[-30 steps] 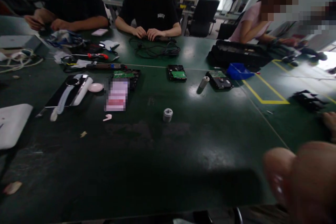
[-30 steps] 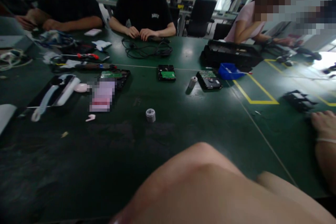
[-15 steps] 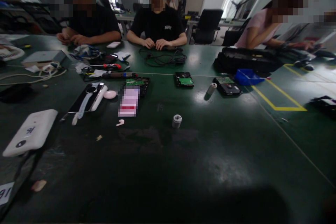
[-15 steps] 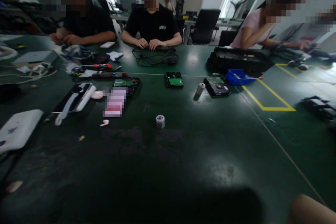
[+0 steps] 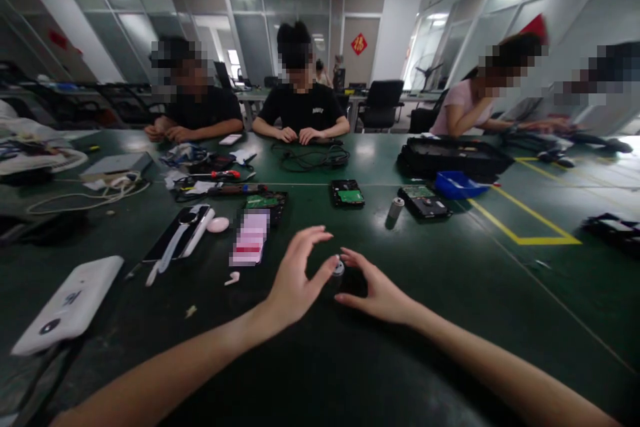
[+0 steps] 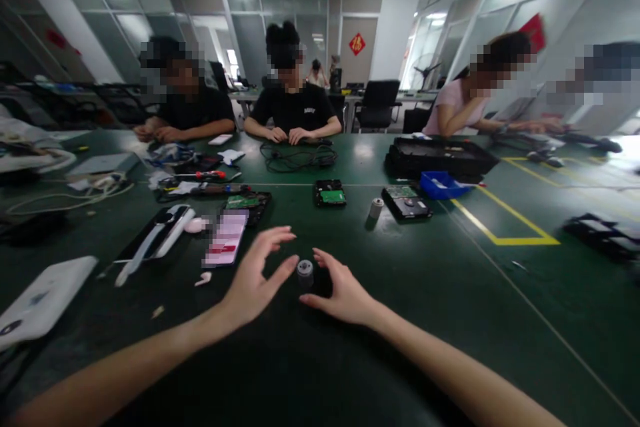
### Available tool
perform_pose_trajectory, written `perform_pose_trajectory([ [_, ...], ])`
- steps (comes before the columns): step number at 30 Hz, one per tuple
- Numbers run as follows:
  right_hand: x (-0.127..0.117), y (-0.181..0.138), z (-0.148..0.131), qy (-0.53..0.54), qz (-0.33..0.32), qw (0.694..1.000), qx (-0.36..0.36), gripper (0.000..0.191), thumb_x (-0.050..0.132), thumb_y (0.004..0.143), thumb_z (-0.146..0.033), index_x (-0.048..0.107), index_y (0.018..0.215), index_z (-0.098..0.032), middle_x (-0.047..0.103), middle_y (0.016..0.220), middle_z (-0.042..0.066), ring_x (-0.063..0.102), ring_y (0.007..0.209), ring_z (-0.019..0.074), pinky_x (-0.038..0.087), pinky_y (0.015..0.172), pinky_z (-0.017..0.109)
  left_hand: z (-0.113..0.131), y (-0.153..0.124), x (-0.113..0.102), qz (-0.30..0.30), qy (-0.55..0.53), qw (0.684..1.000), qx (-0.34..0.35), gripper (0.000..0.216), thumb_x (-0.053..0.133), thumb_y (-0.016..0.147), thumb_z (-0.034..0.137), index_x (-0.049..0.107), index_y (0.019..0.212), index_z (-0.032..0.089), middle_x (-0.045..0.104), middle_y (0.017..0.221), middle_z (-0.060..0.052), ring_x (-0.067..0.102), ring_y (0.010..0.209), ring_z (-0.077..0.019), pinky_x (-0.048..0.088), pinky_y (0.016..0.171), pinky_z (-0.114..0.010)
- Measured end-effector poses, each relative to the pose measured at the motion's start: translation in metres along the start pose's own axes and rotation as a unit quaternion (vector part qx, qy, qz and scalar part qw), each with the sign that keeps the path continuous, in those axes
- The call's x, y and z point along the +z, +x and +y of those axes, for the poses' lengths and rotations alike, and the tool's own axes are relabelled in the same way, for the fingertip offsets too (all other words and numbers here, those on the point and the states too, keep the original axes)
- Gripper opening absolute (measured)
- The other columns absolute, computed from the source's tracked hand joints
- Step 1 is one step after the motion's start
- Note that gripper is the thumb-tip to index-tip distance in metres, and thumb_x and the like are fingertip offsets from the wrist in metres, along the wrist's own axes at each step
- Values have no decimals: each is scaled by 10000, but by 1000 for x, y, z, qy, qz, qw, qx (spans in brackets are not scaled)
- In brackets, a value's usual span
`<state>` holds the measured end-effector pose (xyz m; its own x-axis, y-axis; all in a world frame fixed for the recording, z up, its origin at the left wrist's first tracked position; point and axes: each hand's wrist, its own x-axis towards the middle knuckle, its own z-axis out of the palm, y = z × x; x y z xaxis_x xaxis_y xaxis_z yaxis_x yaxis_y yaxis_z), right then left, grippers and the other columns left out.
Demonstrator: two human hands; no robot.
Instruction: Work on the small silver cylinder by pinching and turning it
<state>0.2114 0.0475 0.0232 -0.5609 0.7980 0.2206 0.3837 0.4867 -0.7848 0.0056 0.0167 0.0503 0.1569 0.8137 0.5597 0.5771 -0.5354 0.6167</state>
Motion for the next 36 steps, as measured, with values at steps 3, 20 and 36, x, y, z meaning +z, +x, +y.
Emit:
perform_pose_trajectory([
  [3, 26, 11, 16, -47, 40, 998, -26, 582, 686, 765, -263, 441, 1289, -196, 574, 1227, 114, 552, 1114, 254, 433, 971, 458, -10, 4, 18, -60, -51, 997, -11, 255, 575, 889, 259, 615, 1136, 213, 629, 1161, -64, 564, 1102, -208, 455, 972, -369],
  [20, 29, 9, 12, -57, 65, 996, 15, 290, 715, 750, -338, 575, 971, -214, 628, 923, 15, 573, 864, 198, 447, 787, 340, -20, 14, 6, -12, -60, 998, -15, 107, 640, 848, 278, 731, 870, 226, 707, 902, -32, 606, 902, -193, 479, 829, -335],
  [36, 28, 9, 8, -63, 55, 996, 6, 278, 688, 768, -354, 572, 972, -204, 628, 924, 30, 588, 863, 197, 453, 795, 335, -84, -18, -2, -20, 198, 979, -44, 178, 636, 839, 289, 726, 991, 262, 666, 973, -39, 505, 880, -219, 435, 771, -376],
])
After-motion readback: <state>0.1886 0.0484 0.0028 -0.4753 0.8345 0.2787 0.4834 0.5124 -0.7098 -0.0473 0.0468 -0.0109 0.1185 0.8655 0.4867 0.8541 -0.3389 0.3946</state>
